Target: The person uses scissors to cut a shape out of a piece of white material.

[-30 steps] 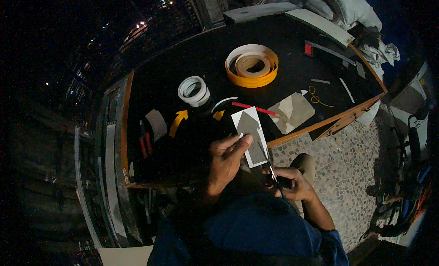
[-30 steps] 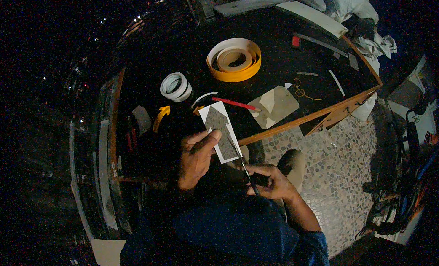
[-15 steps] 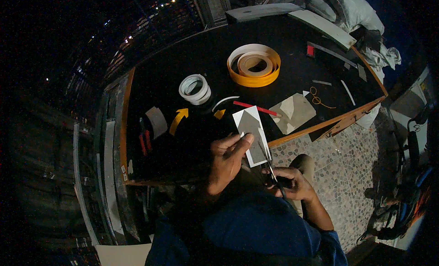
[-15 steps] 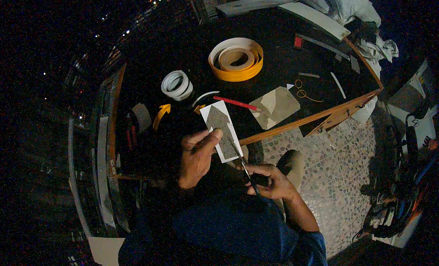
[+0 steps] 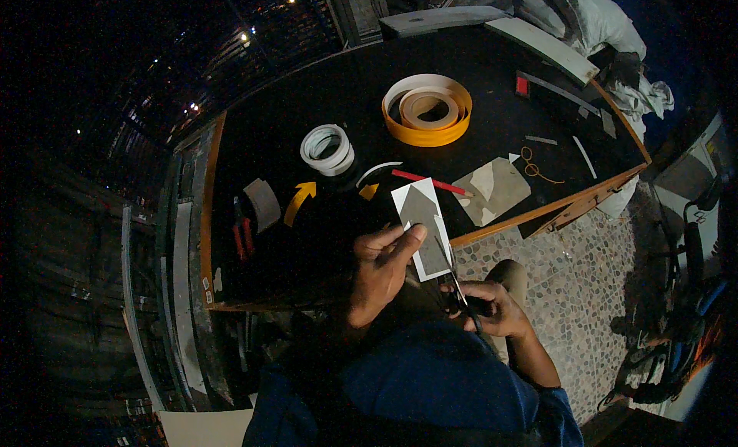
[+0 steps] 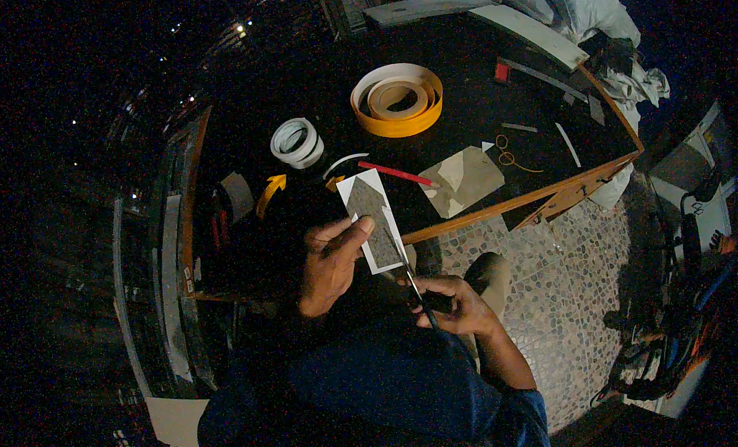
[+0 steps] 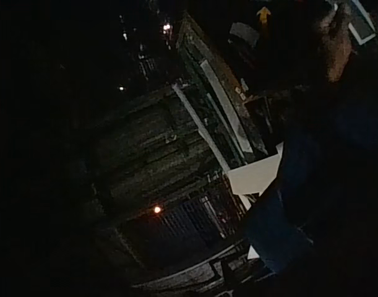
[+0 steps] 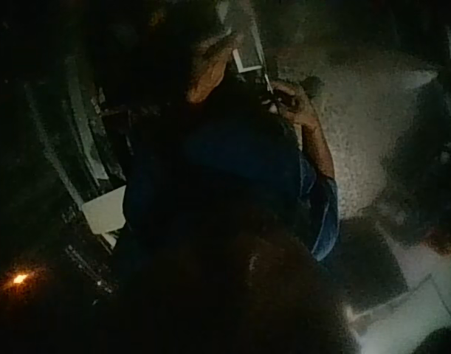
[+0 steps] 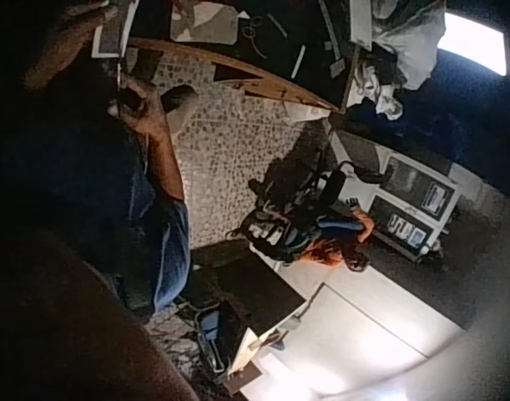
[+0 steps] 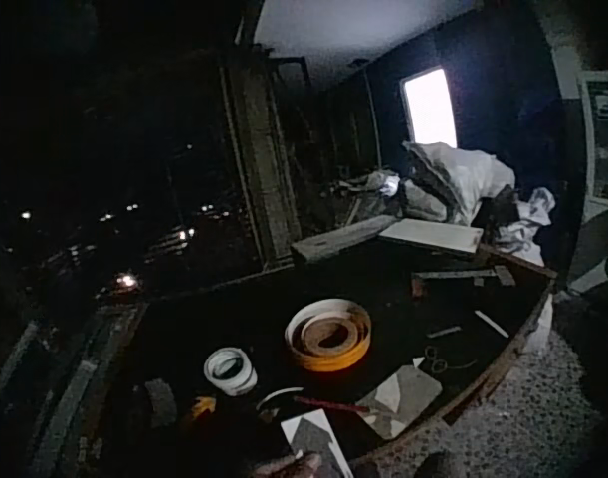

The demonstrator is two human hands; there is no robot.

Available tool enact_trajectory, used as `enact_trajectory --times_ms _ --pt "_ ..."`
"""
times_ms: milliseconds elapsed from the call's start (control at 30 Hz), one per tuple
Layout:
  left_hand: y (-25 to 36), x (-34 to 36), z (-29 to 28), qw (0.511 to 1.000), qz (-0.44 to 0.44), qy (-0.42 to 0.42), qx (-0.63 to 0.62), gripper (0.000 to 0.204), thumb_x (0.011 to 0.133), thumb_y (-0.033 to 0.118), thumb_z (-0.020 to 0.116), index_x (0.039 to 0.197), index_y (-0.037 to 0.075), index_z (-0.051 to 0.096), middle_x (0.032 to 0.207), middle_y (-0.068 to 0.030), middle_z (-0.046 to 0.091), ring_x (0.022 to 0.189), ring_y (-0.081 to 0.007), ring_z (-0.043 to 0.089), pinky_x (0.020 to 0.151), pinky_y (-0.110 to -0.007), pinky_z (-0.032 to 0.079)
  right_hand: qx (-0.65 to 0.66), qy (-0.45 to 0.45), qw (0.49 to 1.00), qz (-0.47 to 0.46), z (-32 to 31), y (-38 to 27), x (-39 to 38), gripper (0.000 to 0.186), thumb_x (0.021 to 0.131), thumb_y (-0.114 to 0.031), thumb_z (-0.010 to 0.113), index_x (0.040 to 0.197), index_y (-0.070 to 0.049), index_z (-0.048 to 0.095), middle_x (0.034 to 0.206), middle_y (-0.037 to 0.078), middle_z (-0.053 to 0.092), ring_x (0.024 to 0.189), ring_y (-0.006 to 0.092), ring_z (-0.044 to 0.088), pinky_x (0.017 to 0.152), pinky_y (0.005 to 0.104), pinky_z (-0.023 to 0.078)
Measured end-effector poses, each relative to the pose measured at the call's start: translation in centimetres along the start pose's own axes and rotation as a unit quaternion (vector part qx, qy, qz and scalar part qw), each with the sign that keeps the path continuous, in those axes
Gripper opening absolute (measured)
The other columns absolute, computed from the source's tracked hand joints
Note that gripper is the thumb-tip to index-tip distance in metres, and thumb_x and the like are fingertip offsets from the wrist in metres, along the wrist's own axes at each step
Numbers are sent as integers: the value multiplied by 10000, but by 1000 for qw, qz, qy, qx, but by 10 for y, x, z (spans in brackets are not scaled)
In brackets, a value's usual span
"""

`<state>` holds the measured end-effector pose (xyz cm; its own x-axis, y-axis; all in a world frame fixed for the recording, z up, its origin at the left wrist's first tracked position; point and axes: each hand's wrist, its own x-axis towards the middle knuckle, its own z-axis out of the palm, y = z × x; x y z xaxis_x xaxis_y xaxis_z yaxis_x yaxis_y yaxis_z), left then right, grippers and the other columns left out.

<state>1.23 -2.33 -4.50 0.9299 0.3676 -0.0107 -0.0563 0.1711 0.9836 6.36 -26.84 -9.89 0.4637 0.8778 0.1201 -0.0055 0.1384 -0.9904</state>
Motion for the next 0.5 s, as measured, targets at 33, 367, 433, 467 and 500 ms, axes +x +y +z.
enact_trajectory --times_ms 33,367,433,467,500 --pt "-1 0 0 1000 -2 2 0 203 987 175 722 1057 -13 754 966 -54 757 842 -123 712 754 -277 583 7 5 1000 -2 0 0 0 656 837 -39 816 1450 -44 583 1272 84 716 955 149 683 871 322 559" --pt "11 -3 8 1000 5 -6 -7 209 1019 179 690 1011 -23 743 894 1 713 823 -34 601 713 -222 474 18 12 1000 -4 3 -4 0 627 840 -35 811 1431 -45 602 1158 73 740 904 133 671 841 303 545" --pt "12 -4 9 1000 19 -4 0 207 1018 177 690 1002 -23 741 886 3 712 818 -32 600 707 -220 471 9 11 1000 4 2 -3 0 608 840 -22 804 1417 -43 614 1102 66 747 896 121 664 837 295 536" --pt "13 -4 9 1000 27 -3 4 206 1018 176 691 998 -23 741 882 3 712 816 -32 599 704 -219 470 1 10 1000 10 2 -3 -1 599 839 -16 801 1410 -43 620 1072 61 749 896 115 660 837 293 532" --pt "13 -4 8 1000 28 -3 7 204 1018 174 690 994 -23 740 875 5 710 812 -31 599 702 -219 470 -7 11 1000 16 1 -2 -2 590 839 -11 799 1402 -42 626 1043 56 750 895 109 656 837 291 528"
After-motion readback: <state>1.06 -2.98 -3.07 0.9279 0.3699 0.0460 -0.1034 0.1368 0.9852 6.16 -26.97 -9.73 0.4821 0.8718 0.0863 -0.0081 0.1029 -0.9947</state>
